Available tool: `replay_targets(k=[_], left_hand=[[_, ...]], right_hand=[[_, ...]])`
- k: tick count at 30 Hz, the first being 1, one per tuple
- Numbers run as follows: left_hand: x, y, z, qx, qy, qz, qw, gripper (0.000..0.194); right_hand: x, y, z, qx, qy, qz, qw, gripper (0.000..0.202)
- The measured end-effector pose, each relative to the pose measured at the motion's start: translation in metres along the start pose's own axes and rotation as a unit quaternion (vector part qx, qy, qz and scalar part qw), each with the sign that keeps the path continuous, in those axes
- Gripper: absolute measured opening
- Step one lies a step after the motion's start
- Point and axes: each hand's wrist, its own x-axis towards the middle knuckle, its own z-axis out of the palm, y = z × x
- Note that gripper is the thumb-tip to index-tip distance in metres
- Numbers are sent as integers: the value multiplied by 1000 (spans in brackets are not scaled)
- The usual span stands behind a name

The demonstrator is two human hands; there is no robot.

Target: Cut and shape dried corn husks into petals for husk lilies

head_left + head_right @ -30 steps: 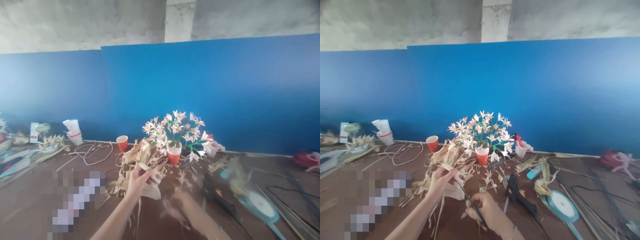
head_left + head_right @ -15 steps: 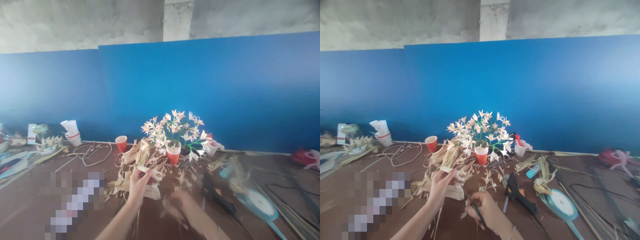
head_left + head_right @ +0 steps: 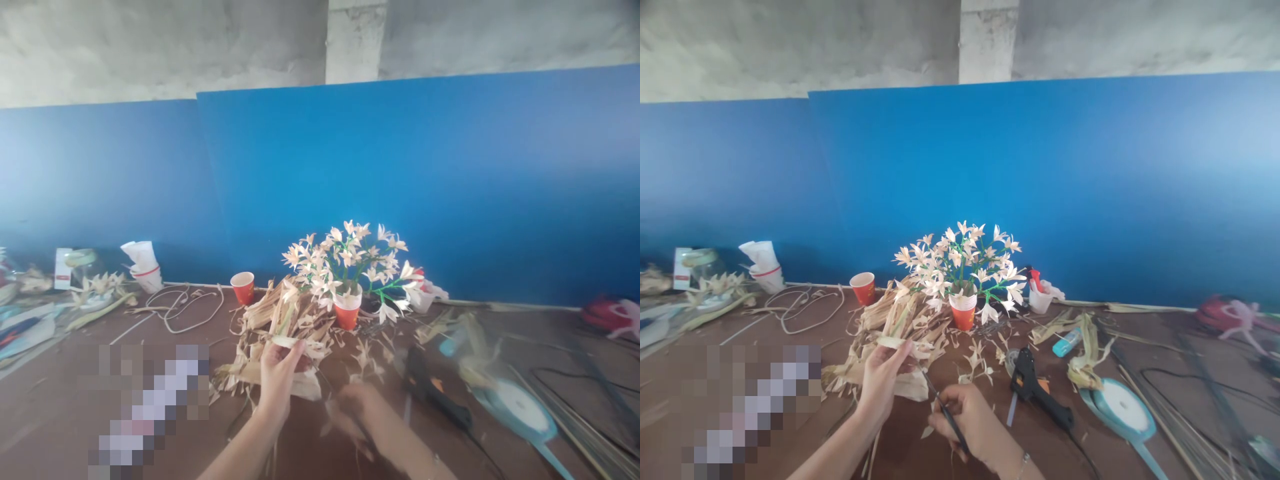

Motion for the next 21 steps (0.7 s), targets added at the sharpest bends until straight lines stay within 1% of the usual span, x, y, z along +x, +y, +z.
replay_targets(k=[9, 14, 21], left_hand=[[-6, 4, 3, -5, -13, -12, 1000, 25], [-8, 6, 5, -25, -13, -13, 1000, 25], [-5, 5, 4, -38, -16, -18, 999, 29]], right_hand=[[3, 2, 3, 3, 7, 5, 1000, 35], [3, 2, 3, 11, 8, 3, 1000, 36], [-1, -3, -2, 12, -23, -6, 1000, 34]])
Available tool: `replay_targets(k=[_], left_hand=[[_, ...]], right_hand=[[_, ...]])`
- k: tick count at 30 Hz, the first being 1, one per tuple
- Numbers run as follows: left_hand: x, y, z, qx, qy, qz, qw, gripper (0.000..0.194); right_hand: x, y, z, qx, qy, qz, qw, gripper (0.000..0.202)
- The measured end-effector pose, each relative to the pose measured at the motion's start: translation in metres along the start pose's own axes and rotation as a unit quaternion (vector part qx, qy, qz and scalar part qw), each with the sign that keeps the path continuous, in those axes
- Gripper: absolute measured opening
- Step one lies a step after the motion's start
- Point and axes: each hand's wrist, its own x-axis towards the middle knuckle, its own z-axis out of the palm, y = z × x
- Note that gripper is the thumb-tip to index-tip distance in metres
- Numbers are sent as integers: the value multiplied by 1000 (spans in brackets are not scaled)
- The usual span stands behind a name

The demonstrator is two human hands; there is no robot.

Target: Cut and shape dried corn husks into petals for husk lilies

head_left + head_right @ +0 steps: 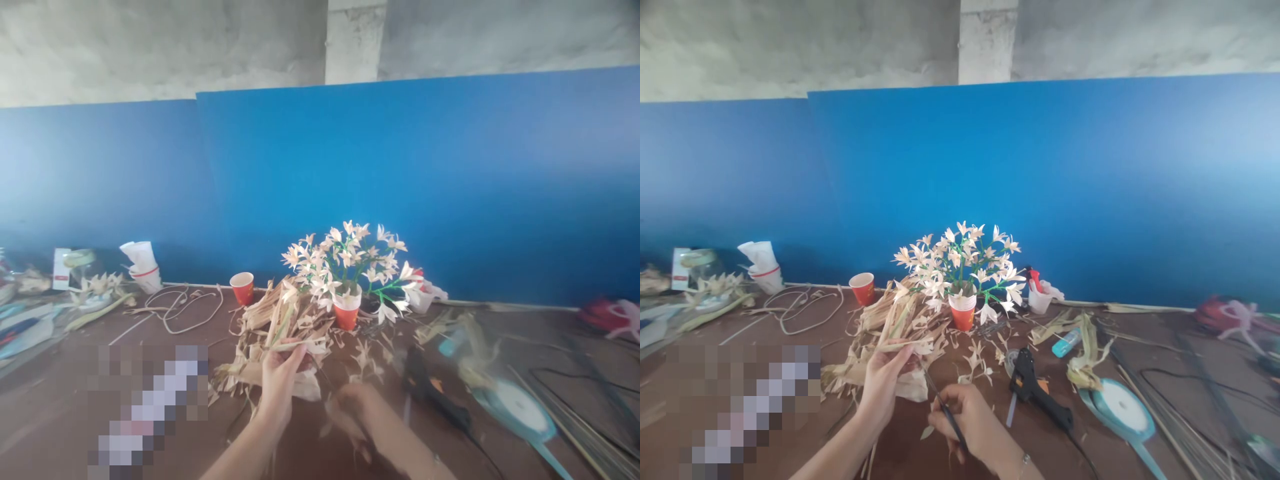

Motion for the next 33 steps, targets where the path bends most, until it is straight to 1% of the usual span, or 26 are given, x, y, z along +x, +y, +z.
replay_targets(k=[5, 8, 11, 13, 16, 19, 24, 28, 30, 33], left_hand=[[10, 2, -6, -8, -8, 16, 1000, 38], [14, 5, -9, 8, -31, 19, 999, 42], [15, 10, -9, 41, -60, 24, 997, 38], [14, 13, -8, 62, -74, 35, 995, 31], [13, 15, -6, 79, -78, 33, 993, 24], [13, 13, -6, 84, -65, 22, 994, 24], [13, 9, -6, 98, -56, 15, 994, 19], [12, 9, -6, 102, -85, -3, 991, 14], [12, 9, -6, 101, -103, -14, 989, 15], [11, 8, -6, 101, -114, -29, 988, 15]], right_hand=[[-5, -7, -9, -6, -17, 10, 1000, 32], [-8, -10, -15, -9, -14, 9, 1000, 33], [-7, -12, -20, -15, -10, 9, 1000, 31], [-6, -11, -22, -20, -12, 10, 1000, 29], [-5, -8, -25, -29, -27, 18, 999, 23], [-6, -6, -26, -48, -46, 35, 997, 20], [-8, -9, -25, -47, -40, 41, 997, 21], [-12, -17, -23, -43, -46, 40, 997, 18], [-15, -22, -23, -43, -48, 38, 997, 16], [-17, -25, -23, -32, -52, 41, 997, 19]])
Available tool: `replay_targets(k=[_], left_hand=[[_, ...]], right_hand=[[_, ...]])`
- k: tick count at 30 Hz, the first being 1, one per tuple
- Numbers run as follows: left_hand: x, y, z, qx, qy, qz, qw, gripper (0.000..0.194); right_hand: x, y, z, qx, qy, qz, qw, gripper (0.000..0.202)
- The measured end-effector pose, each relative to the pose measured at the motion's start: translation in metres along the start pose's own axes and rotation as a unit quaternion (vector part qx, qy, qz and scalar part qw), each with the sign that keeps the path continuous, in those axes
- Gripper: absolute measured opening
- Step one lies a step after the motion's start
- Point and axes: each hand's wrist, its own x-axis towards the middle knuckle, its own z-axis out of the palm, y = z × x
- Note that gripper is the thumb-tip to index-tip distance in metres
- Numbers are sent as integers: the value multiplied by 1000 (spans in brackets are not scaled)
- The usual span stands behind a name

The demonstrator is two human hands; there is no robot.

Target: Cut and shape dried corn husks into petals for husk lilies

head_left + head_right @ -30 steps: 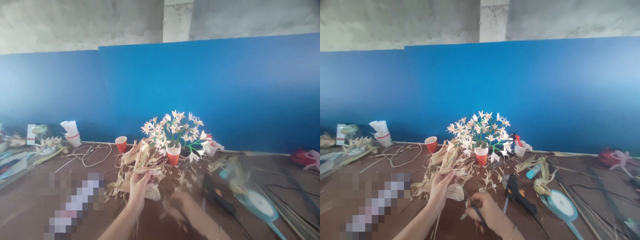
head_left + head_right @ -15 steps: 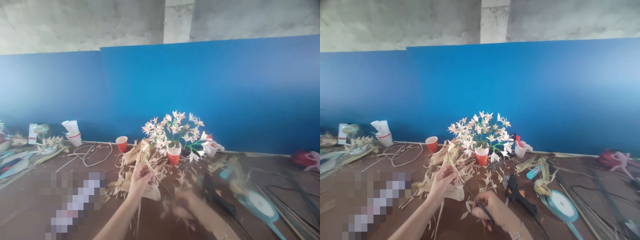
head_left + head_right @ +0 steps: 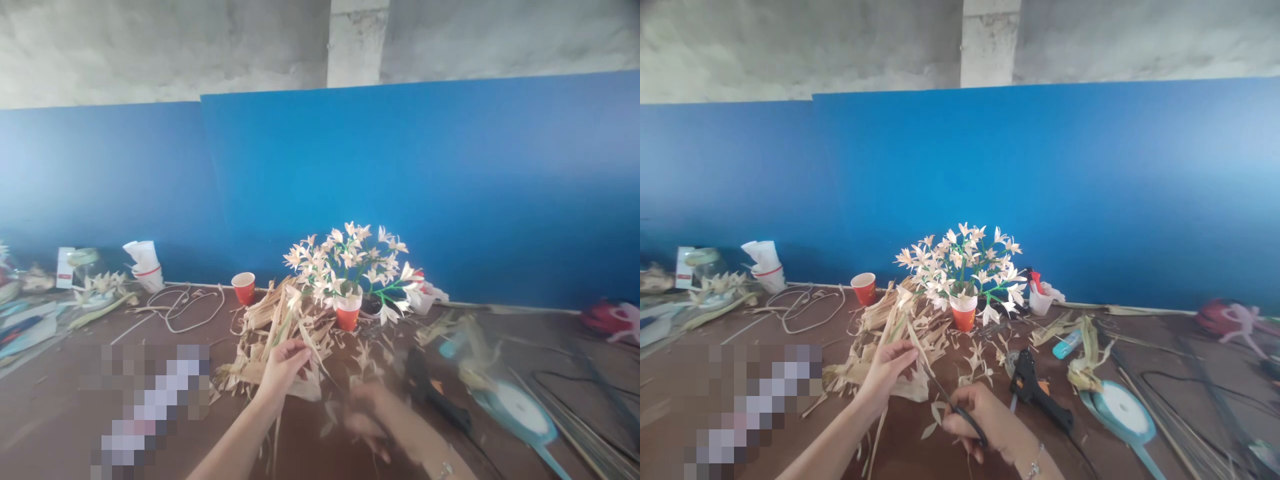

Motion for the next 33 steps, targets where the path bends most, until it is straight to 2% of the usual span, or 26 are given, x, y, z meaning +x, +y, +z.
replay_targets(k=[7, 15, 19, 22, 26, 30, 33], left_hand=[[-4, 0, 1, -24, -36, -45, 998, 12], [-3, -5, 1, -54, -47, -79, 994, 17], [-4, -8, 2, -50, -77, -77, 993, 18], [-5, -11, 3, -47, -84, -84, 992, 20], [-5, -16, 4, -23, -86, -95, 992, 22], [-4, -18, 5, 0, -72, -89, 993, 21], [-5, -14, 6, 3, -40, -61, 997, 20]], right_hand=[[5, 14, -5, -20, -8, 6, 1000, 24], [1, 3, -4, -47, 0, 43, 998, 12], [-1, 3, -10, -25, -12, 58, 998, 13], [-7, 1, -13, -23, 3, 73, 997, 15], [-11, -1, -17, -54, 24, 83, 995, 11], [-10, 0, -23, -75, -12, 84, 994, 6], [-10, 0, -26, -86, -27, 74, 993, 5]])
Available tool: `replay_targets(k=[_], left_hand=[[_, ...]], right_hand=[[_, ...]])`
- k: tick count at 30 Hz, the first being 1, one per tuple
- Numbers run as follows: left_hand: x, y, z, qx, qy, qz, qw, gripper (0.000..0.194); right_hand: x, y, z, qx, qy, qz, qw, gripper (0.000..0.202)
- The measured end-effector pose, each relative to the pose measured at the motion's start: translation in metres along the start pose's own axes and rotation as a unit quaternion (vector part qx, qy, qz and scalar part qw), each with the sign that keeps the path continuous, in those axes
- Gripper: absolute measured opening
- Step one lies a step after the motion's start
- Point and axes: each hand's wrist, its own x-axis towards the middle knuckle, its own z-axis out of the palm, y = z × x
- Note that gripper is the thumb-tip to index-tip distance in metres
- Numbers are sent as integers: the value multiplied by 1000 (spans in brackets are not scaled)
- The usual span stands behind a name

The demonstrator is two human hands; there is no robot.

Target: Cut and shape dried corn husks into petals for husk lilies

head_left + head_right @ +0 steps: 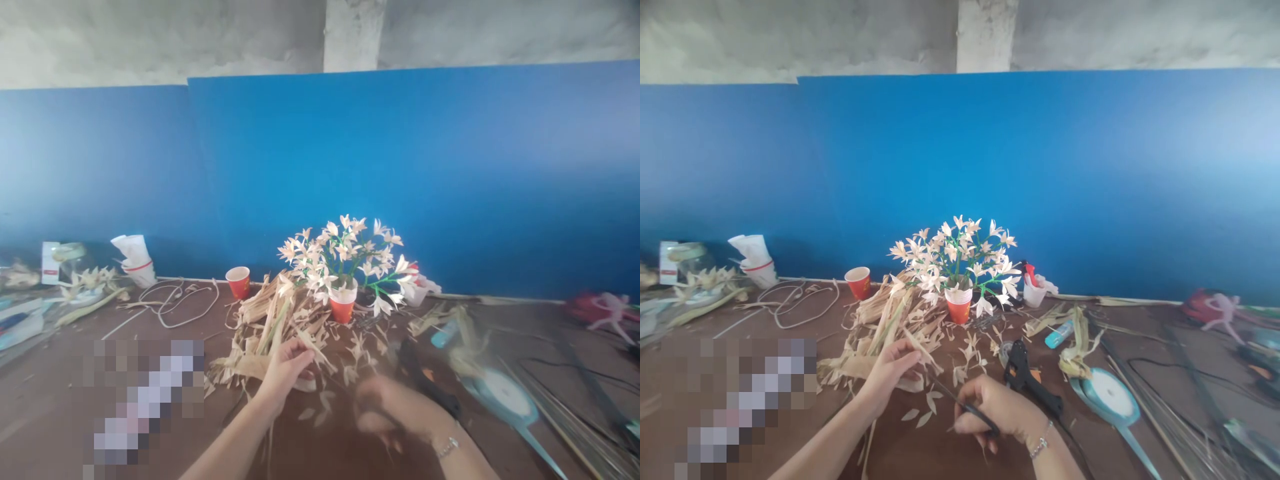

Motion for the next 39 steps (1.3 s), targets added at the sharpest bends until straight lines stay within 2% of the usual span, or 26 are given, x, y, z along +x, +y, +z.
replay_targets(k=[9, 14, 21, 24, 27, 30, 39], left_hand=[[-2, 6, 0, -70, 32, 52, 996, 23], [-3, 3, 0, -105, 77, 64, 989, 19], [-7, -5, 11, -155, 134, 23, 979, 24], [-6, -8, 12, -161, 121, 4, 979, 31], [-5, -10, 11, -174, 108, -10, 979, 34], [-3, -9, 10, -195, 123, -14, 973, 33], [2, -5, 7, -228, 145, -15, 963, 29]], right_hand=[[4, 6, 0, 74, -9, -56, 996, 19], [7, -5, 16, 75, -28, -98, 992, 26], [38, -11, 49, 102, 53, -150, 982, 43], [48, -17, 55, 96, 71, -157, 980, 45], [55, -24, 62, 97, 123, -185, 970, 47], [60, -31, 70, 105, 174, -195, 960, 53], [64, -43, 71, 83, 177, -185, 963, 52]])
